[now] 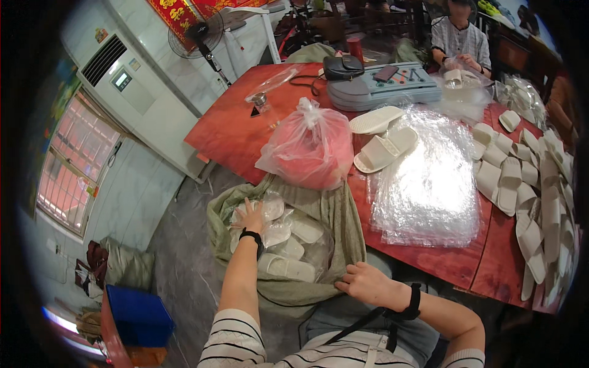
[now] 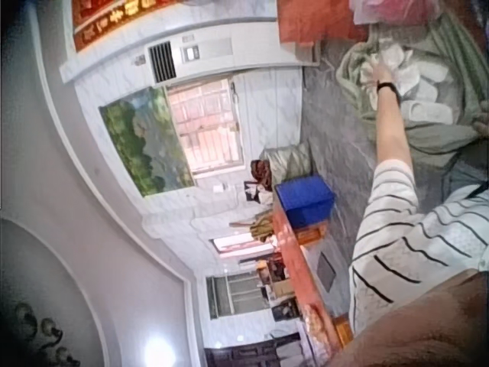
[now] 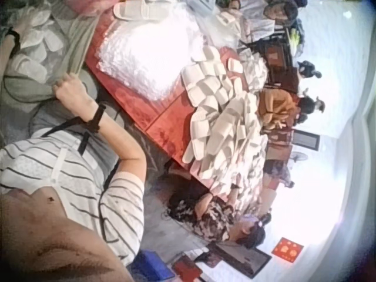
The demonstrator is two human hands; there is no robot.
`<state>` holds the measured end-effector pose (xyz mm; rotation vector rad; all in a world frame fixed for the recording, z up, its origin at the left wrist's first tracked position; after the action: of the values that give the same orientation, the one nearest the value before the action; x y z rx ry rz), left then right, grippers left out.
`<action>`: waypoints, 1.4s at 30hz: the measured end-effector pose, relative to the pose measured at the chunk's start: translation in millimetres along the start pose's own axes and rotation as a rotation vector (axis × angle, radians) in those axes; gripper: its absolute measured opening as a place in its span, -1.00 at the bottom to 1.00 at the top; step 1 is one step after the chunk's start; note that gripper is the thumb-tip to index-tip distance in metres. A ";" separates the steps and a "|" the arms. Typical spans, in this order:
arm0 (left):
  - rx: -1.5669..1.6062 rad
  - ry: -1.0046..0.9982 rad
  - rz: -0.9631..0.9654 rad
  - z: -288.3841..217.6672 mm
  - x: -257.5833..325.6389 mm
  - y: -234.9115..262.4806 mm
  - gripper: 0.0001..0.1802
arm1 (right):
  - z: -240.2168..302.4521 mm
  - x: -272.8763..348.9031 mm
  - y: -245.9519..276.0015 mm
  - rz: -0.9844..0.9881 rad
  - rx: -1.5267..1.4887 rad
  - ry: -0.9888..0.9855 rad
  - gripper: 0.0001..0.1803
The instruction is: The recorder is placing finished white slippers into plastic bags and organizing them in a larger sack.
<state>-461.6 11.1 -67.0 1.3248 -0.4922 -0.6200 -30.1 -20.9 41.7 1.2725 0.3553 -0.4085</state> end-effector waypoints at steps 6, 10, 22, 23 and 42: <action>-0.069 -0.278 -0.025 -38.2 19.4 41.9 -0.40 | 0.6 1.5 3.3 0.038 -0.013 -0.022 -0.77; 0.219 -0.367 -0.107 -37.2 23.1 43.1 -0.53 | 0.7 -2.5 8.1 0.020 -0.018 -0.015 -0.77; 0.152 -0.702 -0.239 -91.9 118.3 42.2 -0.56 | -1.6 -2.5 6.4 0.004 0.025 -0.031 -0.81; 0.114 -0.644 -0.175 -88.5 116.7 43.6 -0.51 | 1.0 -3.1 5.1 0.001 0.017 -0.019 -0.82; -0.653 -0.664 -0.052 -183.0 65.4 -76.3 -0.34 | -13.1 25.3 19.2 -0.139 0.113 -0.066 -0.89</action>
<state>-303.5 92.0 -176.8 0.4915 -0.7093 -1.1579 1.0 -6.1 42.5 1.3448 0.3699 -0.5948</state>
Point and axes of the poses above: each hand's wrist, its own x-axis away from the middle knuckle, its own y-axis out of the back of the hand, z = x × y, the point moved 6 cm from there along -x, towards the middle knuckle, and after that the axes turned 14 degrees about -z, right-handed, at the moved point
